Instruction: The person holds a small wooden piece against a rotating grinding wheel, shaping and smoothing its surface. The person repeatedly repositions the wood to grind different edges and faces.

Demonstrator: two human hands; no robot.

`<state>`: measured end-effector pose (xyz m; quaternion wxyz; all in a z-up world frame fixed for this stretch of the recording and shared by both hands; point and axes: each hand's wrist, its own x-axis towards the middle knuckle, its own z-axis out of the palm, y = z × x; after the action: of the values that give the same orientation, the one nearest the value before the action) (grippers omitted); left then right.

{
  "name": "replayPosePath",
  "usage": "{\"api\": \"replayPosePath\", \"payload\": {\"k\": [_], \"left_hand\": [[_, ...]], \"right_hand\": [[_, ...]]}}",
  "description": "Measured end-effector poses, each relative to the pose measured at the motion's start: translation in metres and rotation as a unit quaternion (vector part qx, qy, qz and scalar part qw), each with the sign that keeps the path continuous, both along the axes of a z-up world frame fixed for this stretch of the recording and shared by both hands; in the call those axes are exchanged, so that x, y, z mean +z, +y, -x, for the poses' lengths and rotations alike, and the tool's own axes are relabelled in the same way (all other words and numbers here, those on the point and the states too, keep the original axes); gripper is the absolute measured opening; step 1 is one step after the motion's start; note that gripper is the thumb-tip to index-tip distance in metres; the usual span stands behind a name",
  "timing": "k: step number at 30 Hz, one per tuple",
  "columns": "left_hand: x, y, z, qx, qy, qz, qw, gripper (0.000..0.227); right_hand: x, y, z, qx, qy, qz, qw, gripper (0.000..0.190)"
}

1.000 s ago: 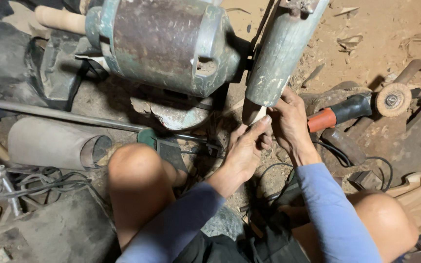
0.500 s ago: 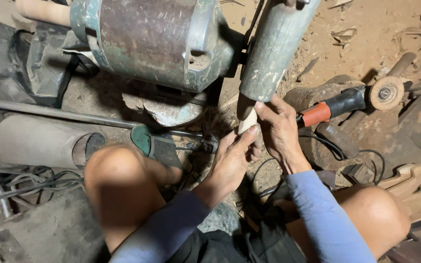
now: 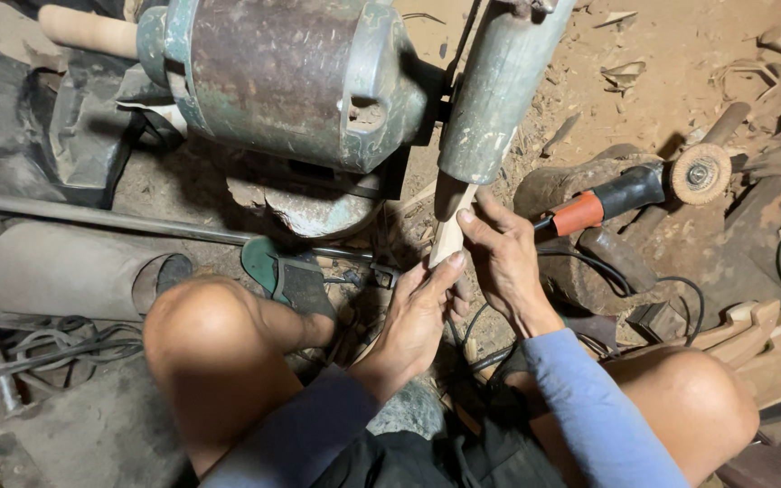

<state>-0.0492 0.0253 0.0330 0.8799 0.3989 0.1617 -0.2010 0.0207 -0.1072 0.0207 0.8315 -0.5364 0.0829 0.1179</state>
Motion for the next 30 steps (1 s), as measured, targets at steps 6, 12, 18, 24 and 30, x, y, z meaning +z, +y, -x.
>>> {"api": "replayPosePath", "payload": {"k": [6, 12, 18, 24, 30], "left_hand": [[-0.002, 0.005, 0.008, -0.008, 0.006, -0.014, 1.0, 0.032], [-0.001, 0.01, 0.017, -0.01, 0.028, -0.009, 1.0, 0.03], [-0.004, 0.018, 0.034, -0.02, -0.007, -0.01, 1.0, 0.029], [-0.005, 0.019, 0.049, -0.024, -0.046, -0.046, 0.998, 0.025], [0.003, 0.019, 0.044, -0.047, -0.067, -0.056, 0.995, 0.03]], "right_hand": [[-0.001, 0.003, 0.01, 0.006, -0.01, 0.015, 1.0, 0.062], [-0.003, 0.005, 0.02, 0.004, 0.009, 0.06, 0.998, 0.066], [-0.014, 0.002, 0.032, 0.015, -0.007, 0.166, 0.986, 0.067], [-0.002, -0.001, 0.058, 0.006, 0.055, -0.06, 0.997, 0.059], [0.022, -0.013, 0.055, 0.043, 0.06, -0.134, 0.988, 0.052]]}}
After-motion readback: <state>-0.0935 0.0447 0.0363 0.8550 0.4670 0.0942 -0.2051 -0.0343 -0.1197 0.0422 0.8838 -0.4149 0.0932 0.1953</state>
